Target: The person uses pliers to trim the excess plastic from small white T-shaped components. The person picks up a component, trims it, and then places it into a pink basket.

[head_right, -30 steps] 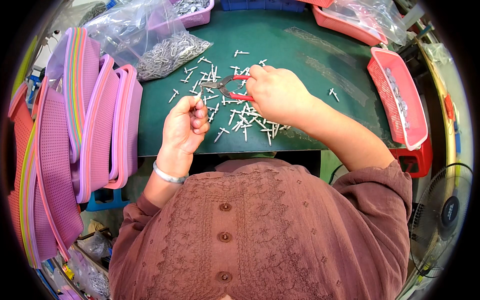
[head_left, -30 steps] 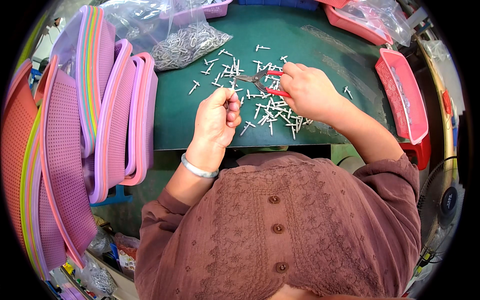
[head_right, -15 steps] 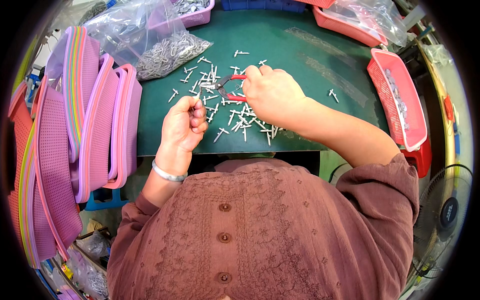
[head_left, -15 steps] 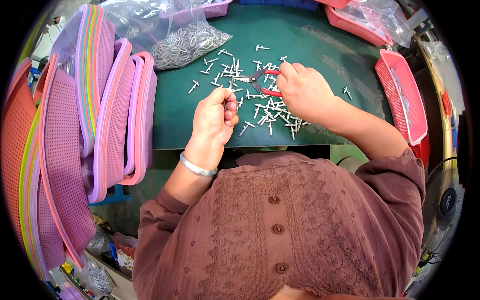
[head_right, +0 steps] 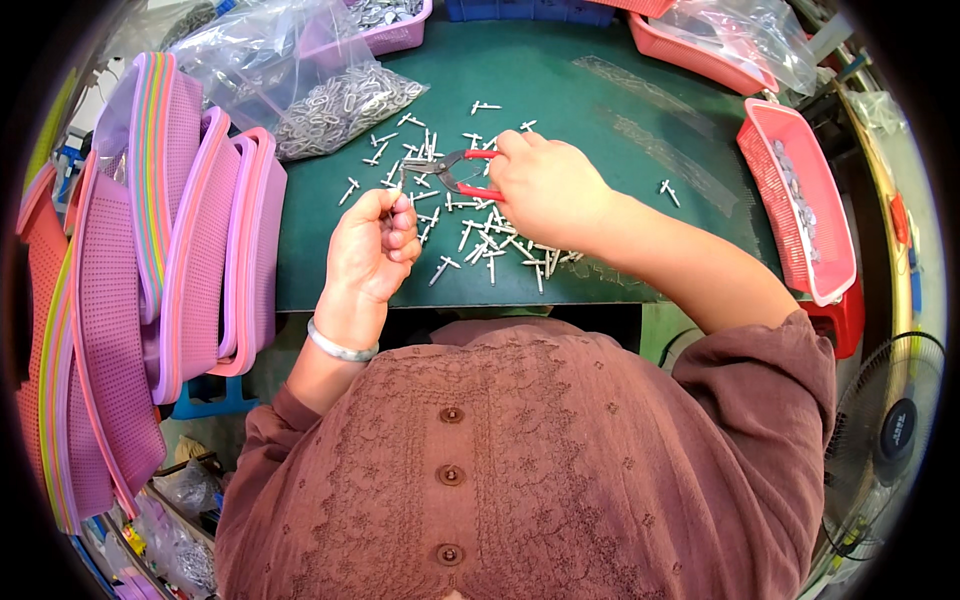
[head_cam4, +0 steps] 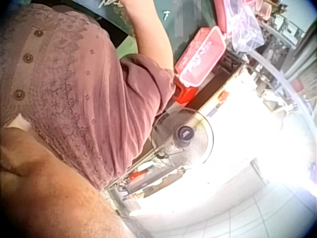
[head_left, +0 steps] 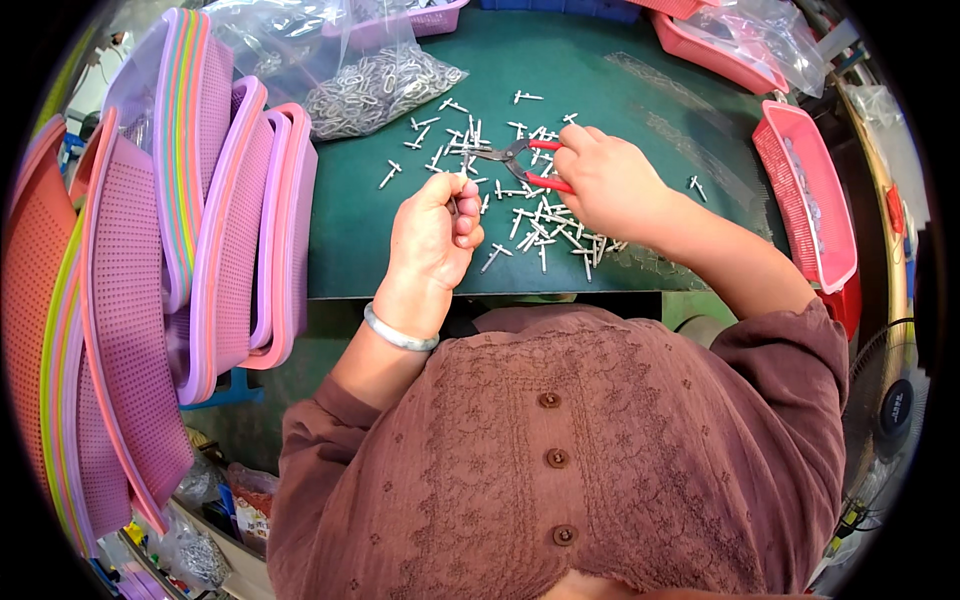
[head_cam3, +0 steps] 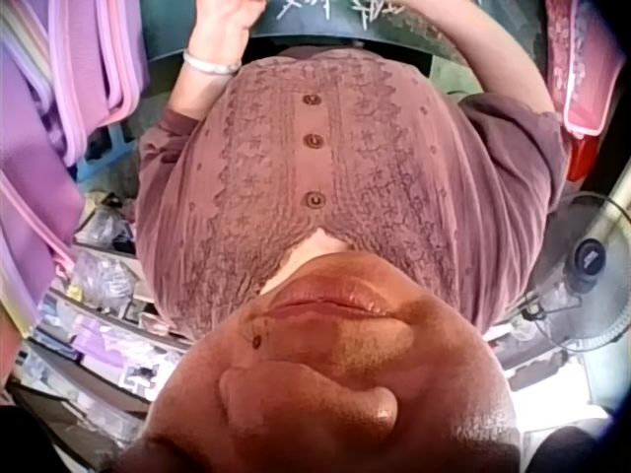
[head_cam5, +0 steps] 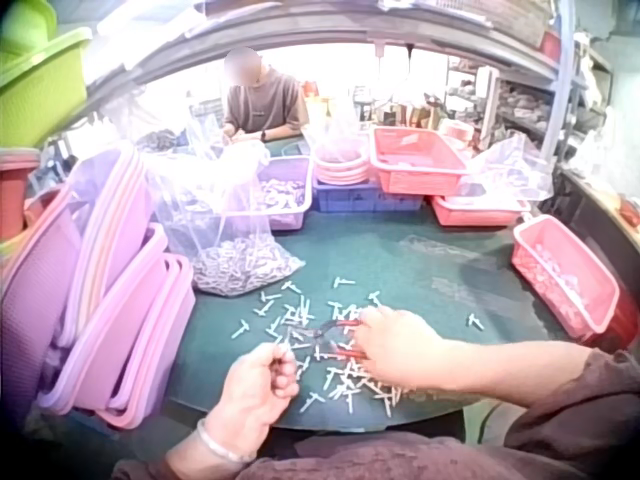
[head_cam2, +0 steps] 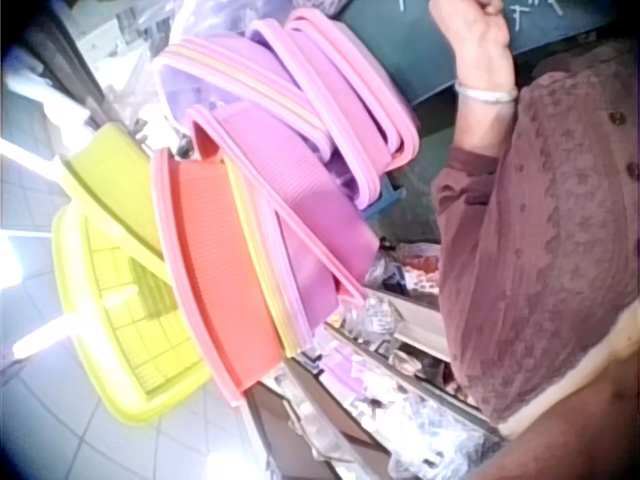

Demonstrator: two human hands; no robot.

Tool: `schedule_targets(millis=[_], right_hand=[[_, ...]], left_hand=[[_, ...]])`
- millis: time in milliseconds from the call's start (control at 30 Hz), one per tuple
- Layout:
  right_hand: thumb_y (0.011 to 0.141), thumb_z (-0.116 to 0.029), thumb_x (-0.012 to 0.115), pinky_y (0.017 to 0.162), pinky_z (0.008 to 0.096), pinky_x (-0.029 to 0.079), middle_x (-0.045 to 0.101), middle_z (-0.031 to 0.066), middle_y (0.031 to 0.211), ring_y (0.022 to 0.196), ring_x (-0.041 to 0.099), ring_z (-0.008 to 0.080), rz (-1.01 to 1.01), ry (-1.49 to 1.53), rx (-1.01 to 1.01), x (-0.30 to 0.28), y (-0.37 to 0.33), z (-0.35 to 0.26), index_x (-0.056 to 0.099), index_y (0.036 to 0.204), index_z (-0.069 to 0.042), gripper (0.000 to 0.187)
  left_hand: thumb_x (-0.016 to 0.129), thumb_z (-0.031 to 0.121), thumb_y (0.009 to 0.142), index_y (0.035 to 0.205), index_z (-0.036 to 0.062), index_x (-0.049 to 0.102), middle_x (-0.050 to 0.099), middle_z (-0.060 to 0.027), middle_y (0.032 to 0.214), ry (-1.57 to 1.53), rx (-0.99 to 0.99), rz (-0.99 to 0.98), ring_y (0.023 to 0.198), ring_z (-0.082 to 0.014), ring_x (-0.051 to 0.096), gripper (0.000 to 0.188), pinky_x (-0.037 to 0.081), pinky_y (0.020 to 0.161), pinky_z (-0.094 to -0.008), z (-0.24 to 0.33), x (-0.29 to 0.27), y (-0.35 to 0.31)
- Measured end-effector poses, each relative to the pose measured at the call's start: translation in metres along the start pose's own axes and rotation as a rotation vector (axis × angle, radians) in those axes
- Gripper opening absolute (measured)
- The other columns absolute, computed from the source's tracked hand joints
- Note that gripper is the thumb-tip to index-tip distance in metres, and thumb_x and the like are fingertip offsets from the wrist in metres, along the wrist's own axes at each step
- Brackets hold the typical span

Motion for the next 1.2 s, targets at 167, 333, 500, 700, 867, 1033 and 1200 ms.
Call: schedule_targets(millis=[167,333,500,700,867,1033,1200], right_hand=[[0.077,-0.016,0.059,0.073,0.0414,0.045,0.052,0.0155,0.088,0.084,0.053,0.0340,0.197,0.251,0.167,-0.024,-0.022,0.042,0.055,0.079,0.000,0.017],[0.077,-0.023,0.064,0.073,0.0398,0.043,0.052,0.0154,0.085,0.082,0.053,0.0343,0.294,0.208,0.442,-0.025,-0.081,0.114,0.053,0.079,0.001,0.026],[0.077,-0.030,0.063,0.073,0.0390,0.042,0.052,0.0162,0.085,0.083,0.053,0.0331,0.191,0.104,0.794,-0.002,-0.155,0.173,0.053,0.080,0.001,0.033],[0.076,-0.032,0.065,0.079,0.0404,0.042,0.055,0.0182,0.092,0.089,0.053,0.0345,0.246,0.027,0.893,0.026,-0.206,0.203,0.053,0.080,0.000,0.035],[0.075,-0.035,0.067,0.084,0.0409,0.040,0.055,0.0187,0.098,0.095,0.051,0.0359,0.299,-0.029,0.901,0.031,-0.214,0.204,0.053,0.082,0.000,0.038],[0.076,-0.037,0.067,0.085,0.0413,0.040,0.055,0.0183,0.100,0.098,0.050,0.0358,0.260,-0.006,0.923,0.032,-0.211,0.206,0.053,0.085,0.000,0.041],[0.077,-0.036,0.067,0.088,0.0411,0.039,0.054,0.0183,0.105,0.102,0.049,0.0359,0.355,-0.063,0.898,0.028,-0.214,0.204,0.055,0.090,0.000,0.039]], left_hand=[[0.051,0.014,0.084,0.073,0.0043,0.052,0.048,-0.0017,0.060,-0.105,-0.031,-0.082,0.045,-0.0070,0.037,0.015,0.030,0.040,-0.0209,0.005,0.001,-0.002],[0.054,0.014,0.086,0.076,0.0033,0.055,0.051,-0.0016,0.064,-0.096,0.120,-0.073,0.048,-0.0072,0.040,0.015,0.032,0.042,-0.0208,0.015,0.002,-0.006],[0.060,0.011,0.084,0.080,0.0012,0.061,0.055,-0.0011,0.067,0.056,0.374,0.006,0.050,-0.0071,0.044,0.011,0.033,0.043,-0.0200,0.022,0.004,-0.009],[0.062,0.010,0.083,0.082,0.0011,0.064,0.057,-0.0015,0.066,0.192,0.526,0.017,0.049,-0.0061,0.046,0.009,0.034,0.043,-0.0185,0.023,0.012,-0.017],[0.063,0.010,0.083,0.083,0.0019,0.064,0.058,-0.0015,0.067,0.241,0.595,0.012,0.049,-0.0055,0.047,0.008,0.035,0.044,-0.0170,0.023,0.018,-0.020],[0.065,0.010,0.082,0.083,0.0022,0.064,0.058,-0.0013,0.067,0.262,0.618,0.011,0.049,-0.0053,0.047,0.008,0.036,0.044,-0.0167,0.021,0.018,-0.021],[0.066,0.011,0.082,0.083,0.0022,0.064,0.058,-0.0011,0.066,0.292,0.621,0.007,0.049,-0.0052,0.048,0.009,0.036,0.044,-0.0168,0.018,0.017,-0.021]])
Point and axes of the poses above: each hand's wrist, its own y-axis towards the middle knuckle, its own x-axis out of the palm, z = x × y, the point moved 7 cm from there along y, towards the middle knuckle
